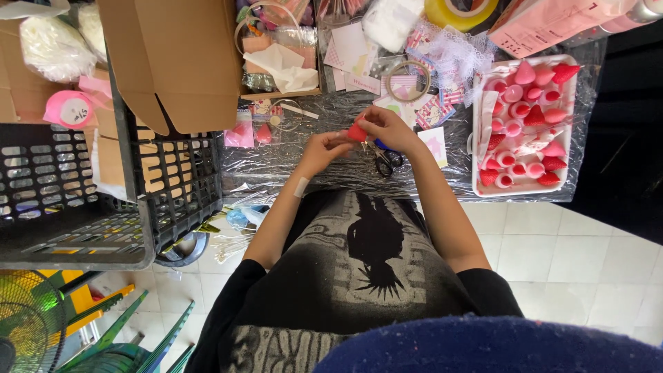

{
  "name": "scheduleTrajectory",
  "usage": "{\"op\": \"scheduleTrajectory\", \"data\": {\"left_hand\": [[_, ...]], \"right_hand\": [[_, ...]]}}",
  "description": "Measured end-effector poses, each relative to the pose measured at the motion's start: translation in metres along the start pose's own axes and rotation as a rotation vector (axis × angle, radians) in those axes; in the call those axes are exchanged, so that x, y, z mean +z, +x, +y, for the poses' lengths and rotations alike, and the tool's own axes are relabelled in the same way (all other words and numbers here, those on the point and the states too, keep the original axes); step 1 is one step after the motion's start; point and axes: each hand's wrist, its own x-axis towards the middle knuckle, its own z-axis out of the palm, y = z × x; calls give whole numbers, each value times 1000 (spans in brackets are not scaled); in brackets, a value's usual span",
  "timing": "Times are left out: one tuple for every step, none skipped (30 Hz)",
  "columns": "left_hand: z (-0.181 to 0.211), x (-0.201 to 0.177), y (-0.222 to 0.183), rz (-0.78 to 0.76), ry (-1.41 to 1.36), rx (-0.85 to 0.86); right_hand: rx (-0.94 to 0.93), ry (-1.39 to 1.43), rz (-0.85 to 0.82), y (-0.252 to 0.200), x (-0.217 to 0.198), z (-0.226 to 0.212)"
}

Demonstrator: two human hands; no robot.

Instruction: Packing small craft items and beauty sponges into small bags and boxes.

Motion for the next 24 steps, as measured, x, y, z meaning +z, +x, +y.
{"op": "scheduleTrajectory", "data": {"left_hand": [[-6,-3,2,-1,1,0],[-12,-5,4,3,-17,-20],[-18,-8,6,7,-36,-39],[-20,-10,6,7,-35,-40],[-22,-11,6,-9,-61,-45],[-24,-13,6,-24,-87,-48],[-19,-12,5,-23,-88,-49],[-14,-11,3,-28,-66,-45],[-9,-10,2,-32,-44,-40],[-8,-9,1,-33,-45,-41],[-7,-8,1,-22,-35,-38],[-6,-8,0,-12,-25,-36],[-6,-7,-1,-12,-25,-37],[-5,-7,-1,-15,-57,-51],[-4,-7,-1,-17,-90,-66],[-6,-8,0,-16,-90,-65],[-8,-8,0,-8,-53,-46],[-10,-9,1,0,-15,-25],[-9,-9,2,1,-16,-23],[-10,-8,1,11,0,-19],[-10,-7,0,21,16,-14],[-10,-7,1,21,16,-14],[-11,-7,1,30,42,-19],[-11,-7,1,39,69,-26]], "right_hand": [[0,1,1,0,0,2],[11,17,-5,-1,-1,5],[23,32,-11,-1,-2,7],[24,33,-11,-3,-2,7],[35,37,-9,-4,-2,6],[46,41,-7,-5,-2,6],[47,41,-8,-4,-2,9],[52,31,-11,-4,-3,12],[58,20,-14,-3,-3,15],[58,20,-14,-4,-2,13],[64,21,-12,-4,-2,12],[71,23,-10,-5,-1,10],[72,23,-9,-6,0,8],[61,6,-11,-6,1,6],[50,-11,-14,-6,1,3],[50,-12,-15,-7,2,2],[43,15,0,-8,3,1],[35,41,14,-8,3,-1],[34,40,13,-7,3,1],[36,31,15,-7,4,3],[37,22,17,-7,5,6],[37,22,17,-5,5,11],[15,4,1,-3,4,16],[-7,-13,-15,-2,4,22]]}}
